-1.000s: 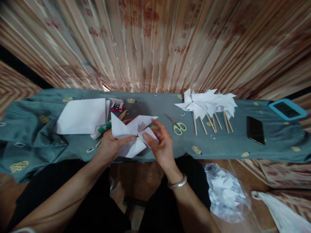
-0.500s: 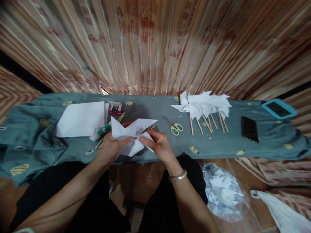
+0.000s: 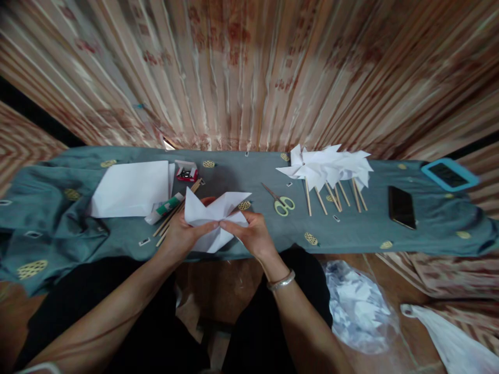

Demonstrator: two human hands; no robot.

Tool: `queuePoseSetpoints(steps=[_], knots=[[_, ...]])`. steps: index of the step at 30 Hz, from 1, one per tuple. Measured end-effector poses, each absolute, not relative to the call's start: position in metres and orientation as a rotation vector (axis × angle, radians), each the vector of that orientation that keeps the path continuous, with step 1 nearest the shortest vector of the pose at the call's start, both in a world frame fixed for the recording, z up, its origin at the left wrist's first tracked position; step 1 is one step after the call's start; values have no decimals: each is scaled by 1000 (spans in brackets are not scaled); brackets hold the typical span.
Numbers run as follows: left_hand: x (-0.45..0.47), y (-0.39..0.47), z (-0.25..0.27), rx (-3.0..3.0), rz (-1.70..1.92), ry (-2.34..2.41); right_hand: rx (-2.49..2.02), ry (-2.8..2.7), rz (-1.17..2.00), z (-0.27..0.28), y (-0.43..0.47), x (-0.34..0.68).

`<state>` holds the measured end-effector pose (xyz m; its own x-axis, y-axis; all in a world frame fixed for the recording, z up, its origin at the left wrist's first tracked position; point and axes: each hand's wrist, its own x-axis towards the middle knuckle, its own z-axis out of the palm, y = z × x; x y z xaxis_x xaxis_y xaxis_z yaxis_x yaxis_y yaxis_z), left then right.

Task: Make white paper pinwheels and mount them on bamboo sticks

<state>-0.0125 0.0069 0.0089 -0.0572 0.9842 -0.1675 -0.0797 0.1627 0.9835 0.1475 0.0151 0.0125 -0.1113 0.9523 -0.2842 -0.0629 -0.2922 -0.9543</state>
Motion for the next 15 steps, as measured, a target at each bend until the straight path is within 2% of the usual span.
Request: queuePoseSetpoints(steps=[7, 11, 15], knots=[[-14, 3, 12, 948, 1062, 1180, -1327, -1067, 1562, 12, 15, 157], [-24, 10, 7, 885, 1180, 1073, -1343, -1092, 1471, 11, 17, 171], [-49, 26, -4, 1074, 1321, 1354, -1360, -1129, 1367, 6, 18, 185]])
